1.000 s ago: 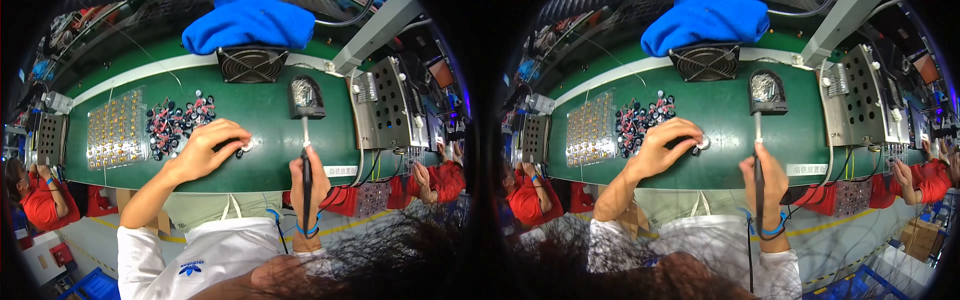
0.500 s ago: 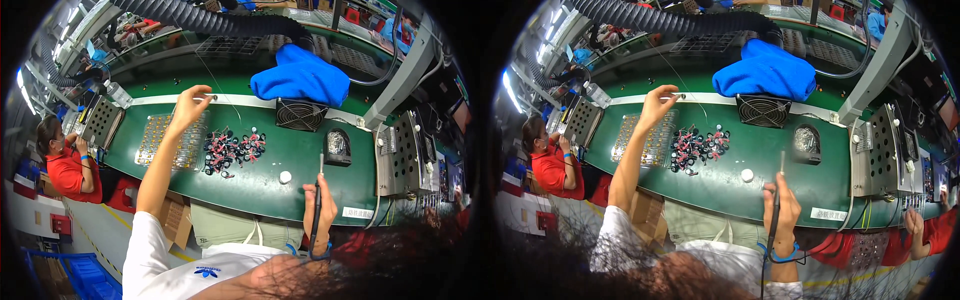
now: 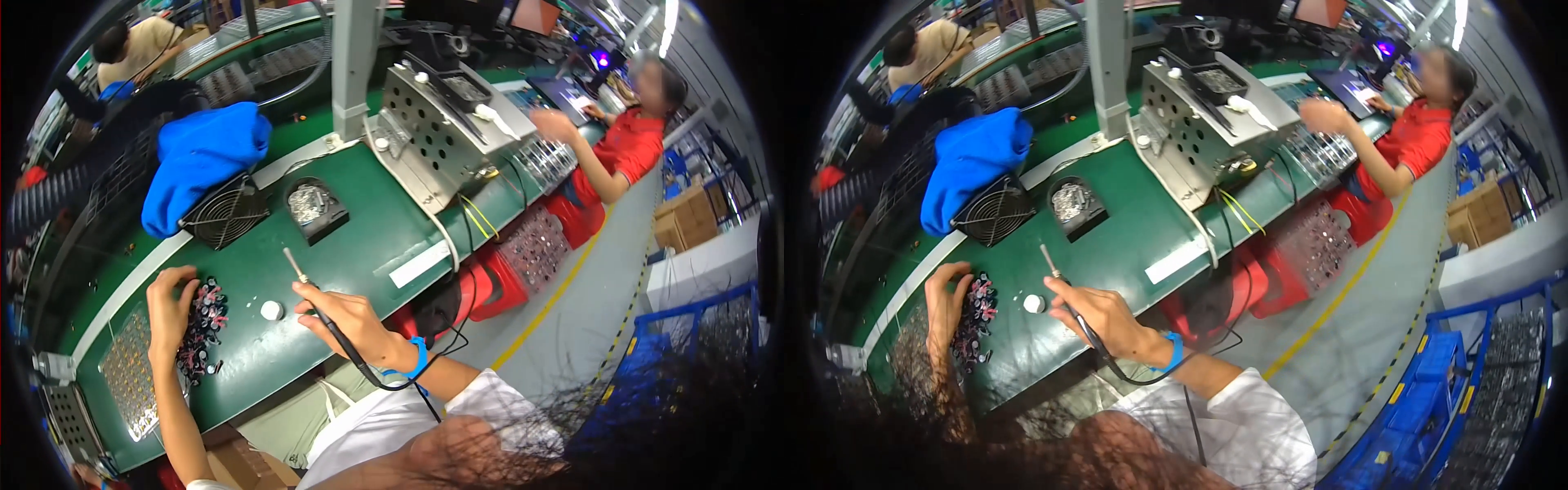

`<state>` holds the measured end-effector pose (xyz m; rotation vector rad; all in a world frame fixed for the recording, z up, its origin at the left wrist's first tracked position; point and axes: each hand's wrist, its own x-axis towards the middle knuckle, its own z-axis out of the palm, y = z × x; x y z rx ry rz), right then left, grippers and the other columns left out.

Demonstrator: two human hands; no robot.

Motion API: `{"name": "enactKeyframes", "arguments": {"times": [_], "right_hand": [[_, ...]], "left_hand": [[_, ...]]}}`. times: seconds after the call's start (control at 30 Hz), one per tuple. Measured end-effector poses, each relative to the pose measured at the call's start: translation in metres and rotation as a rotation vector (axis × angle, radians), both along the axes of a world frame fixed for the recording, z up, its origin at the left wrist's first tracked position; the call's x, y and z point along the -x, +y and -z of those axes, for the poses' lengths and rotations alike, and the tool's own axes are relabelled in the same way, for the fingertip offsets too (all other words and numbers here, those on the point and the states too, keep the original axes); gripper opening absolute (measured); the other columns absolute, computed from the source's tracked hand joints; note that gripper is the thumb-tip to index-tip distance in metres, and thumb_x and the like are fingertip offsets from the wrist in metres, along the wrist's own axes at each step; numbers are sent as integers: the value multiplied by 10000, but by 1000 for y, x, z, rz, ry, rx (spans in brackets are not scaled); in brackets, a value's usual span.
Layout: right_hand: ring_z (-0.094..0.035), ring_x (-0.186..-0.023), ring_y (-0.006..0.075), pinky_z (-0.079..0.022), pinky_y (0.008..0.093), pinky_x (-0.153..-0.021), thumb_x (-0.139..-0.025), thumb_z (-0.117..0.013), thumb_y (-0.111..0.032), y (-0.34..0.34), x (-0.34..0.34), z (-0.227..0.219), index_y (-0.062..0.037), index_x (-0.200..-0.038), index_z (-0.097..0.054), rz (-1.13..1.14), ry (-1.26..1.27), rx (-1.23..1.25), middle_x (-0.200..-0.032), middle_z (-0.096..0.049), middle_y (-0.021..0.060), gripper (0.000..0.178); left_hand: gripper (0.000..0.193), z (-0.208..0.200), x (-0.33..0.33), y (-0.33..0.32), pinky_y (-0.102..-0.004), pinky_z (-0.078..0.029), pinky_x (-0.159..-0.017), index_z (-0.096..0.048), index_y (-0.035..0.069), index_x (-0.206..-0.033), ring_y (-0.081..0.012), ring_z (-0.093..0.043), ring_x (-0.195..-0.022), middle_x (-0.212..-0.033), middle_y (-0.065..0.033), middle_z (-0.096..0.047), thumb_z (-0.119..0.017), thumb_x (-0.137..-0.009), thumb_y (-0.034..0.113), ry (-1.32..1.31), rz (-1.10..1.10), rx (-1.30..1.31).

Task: The person assembles electronic components by picking up parts from the table and soldering wires onto them with a soldering iron.

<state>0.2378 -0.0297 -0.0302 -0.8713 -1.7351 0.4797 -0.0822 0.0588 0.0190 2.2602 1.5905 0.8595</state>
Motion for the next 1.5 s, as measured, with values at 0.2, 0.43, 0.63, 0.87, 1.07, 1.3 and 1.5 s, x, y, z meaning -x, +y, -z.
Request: {"name": "enactKeyframes", "arguments": {"times": [0.2, 0.43, 0.63, 0.87, 1.07, 1.3, 1.5], "right_hand": [[-754, -809, 313, -602, 385, -720, -893, -737, 37, 1, 0, 0, 18, -1408, -557, -63, 48, -33, -993, -763, 171, 546], [-771, -910, 281, -595, 367, -836, -958, -636, 69, -5, -12, -5, 50, -1247, -609, -22, 79, 92, -1023, -787, 185, 291], [-710, -816, 231, -572, 334, -748, -908, -676, 104, -4, 0, -5, 39, -1271, -588, -74, 18, 39, -1129, -769, 197, 378], [-653, -771, 255, -562, 353, -719, -840, -716, 115, 4, 18, -4, 33, -1300, -594, -136, -95, -67, -1239, -739, 171, 483], [-651, -802, 300, -559, 388, -751, -869, -686, 106, -1, 19, -4, 32, -1289, -666, -48, -272, -91, -1173, -743, 170, 427], [-641, -846, 351, -541, 425, -757, -901, -659, 72, -4, 25, -5, 18, -1318, -665, -97, -253, -55, -1219, -732, 156, 421], [-669, -922, 366, -550, 433, -805, -897, -664, 69, -3, 25, -4, 33, -1320, -652, -54, -381, -127, -1249, -723, 172, 425]], "left_hand": [[153, -2, 3, -24, -283, -524, -941, -694, -40, -1097, -162, -648, -1051, -1170, -77, -635, -676, -949, -76, -399, -137, 4], [166, 6, -88, -64, -334, -575, -818, -753, 21, -946, -242, -719, -926, -998, -104, -726, -798, -801, -45, -299, 111, -140], [210, 18, -97, -74, -311, -578, -735, -747, 26, -929, -222, -715, -856, -966, -95, -715, -814, -754, -70, -297, 136, -189], [255, 29, -94, -77, -324, -581, -687, -729, 32, -950, -226, -704, -815, -1003, -93, -693, -826, -736, -67, -250, 235, -233], [233, 30, -96, -74, -358, -591, -767, -692, 26, -967, -268, -698, -913, -1150, -139, -687, -807, -769, -16, -370, 295, -163], [97, 36, -89, -76, -406, -557, -858, -699, 33, -938, -304, -657, -991, -1196, -138, -704, -752, -859, 49, -411, 311, -86], [241, 12, -66, -91, -402, -586, -829, -707, 13, -1070, -317, -695, -973, -1109, -128, -726, -793, -852, 68, -209, 172, -313]]}}
